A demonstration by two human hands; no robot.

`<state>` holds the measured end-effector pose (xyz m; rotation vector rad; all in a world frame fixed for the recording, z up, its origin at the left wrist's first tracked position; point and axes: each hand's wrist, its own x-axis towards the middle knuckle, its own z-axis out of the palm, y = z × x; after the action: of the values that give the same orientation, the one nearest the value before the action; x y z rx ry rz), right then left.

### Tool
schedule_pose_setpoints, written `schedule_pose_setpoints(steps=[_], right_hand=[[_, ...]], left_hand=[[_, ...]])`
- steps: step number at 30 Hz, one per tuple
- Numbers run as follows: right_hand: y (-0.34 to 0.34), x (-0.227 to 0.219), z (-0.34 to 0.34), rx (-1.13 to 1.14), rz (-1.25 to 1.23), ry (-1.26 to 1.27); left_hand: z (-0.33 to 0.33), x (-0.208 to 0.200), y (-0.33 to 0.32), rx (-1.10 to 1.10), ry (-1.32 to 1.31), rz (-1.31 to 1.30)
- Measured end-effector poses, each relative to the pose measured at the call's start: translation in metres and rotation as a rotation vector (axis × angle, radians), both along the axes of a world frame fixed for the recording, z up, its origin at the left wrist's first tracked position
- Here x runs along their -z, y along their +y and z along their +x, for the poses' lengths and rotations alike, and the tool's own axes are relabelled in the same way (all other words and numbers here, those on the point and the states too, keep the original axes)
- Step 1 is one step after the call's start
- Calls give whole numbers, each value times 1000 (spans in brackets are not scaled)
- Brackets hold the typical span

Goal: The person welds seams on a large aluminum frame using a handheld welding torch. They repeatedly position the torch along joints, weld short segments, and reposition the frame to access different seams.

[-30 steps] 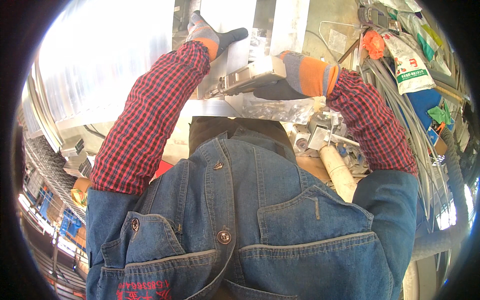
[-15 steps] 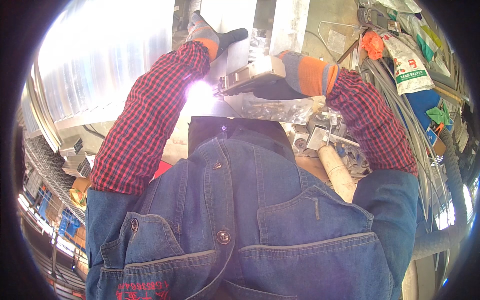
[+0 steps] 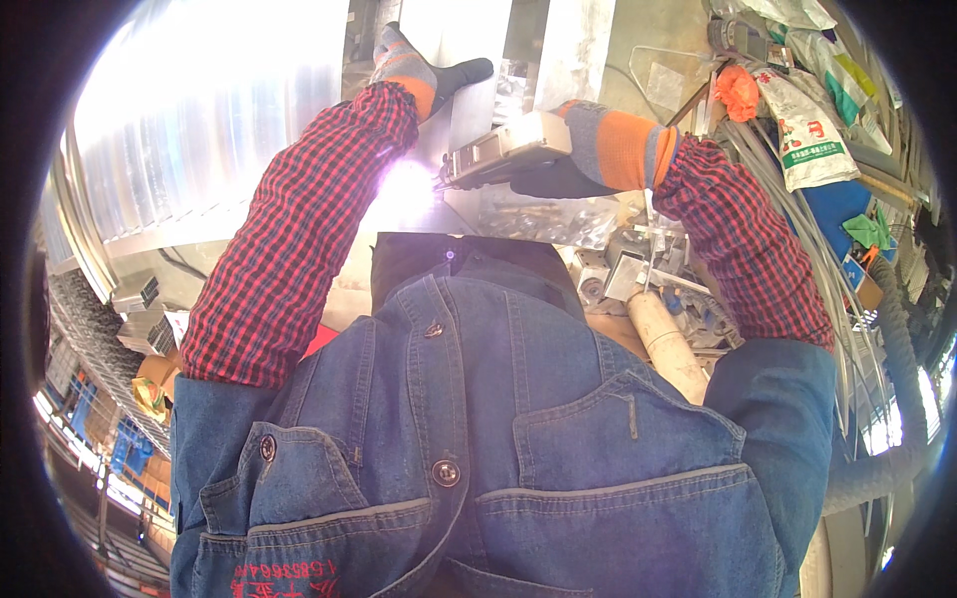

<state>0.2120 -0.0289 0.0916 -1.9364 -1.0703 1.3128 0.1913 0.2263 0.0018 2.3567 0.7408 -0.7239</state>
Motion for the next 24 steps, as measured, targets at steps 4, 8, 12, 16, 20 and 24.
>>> schedule_pose_setpoints(steps=[4, 8, 12, 16, 20, 24], right_hand=[[5, -2, 5, -63, 18, -99], [16, -21, 8, -66, 39, -49], [30, -40, 10, -107, -125, -70], [39, -45, 10, -153, -81, -151], [36, -37, 15, -263, -28, -291], [36, -24, 17, -352, -61, -447]], left_hand=[[0, -2, 0, -3, 13, -1], [0, -5, -2, -4, 32, 0], [2, -8, -3, -8, 51, -1], [7, -11, -6, -9, 74, 5], [8, -15, -8, -6, 96, 10], [6, -21, -7, -11, 104, -24]])
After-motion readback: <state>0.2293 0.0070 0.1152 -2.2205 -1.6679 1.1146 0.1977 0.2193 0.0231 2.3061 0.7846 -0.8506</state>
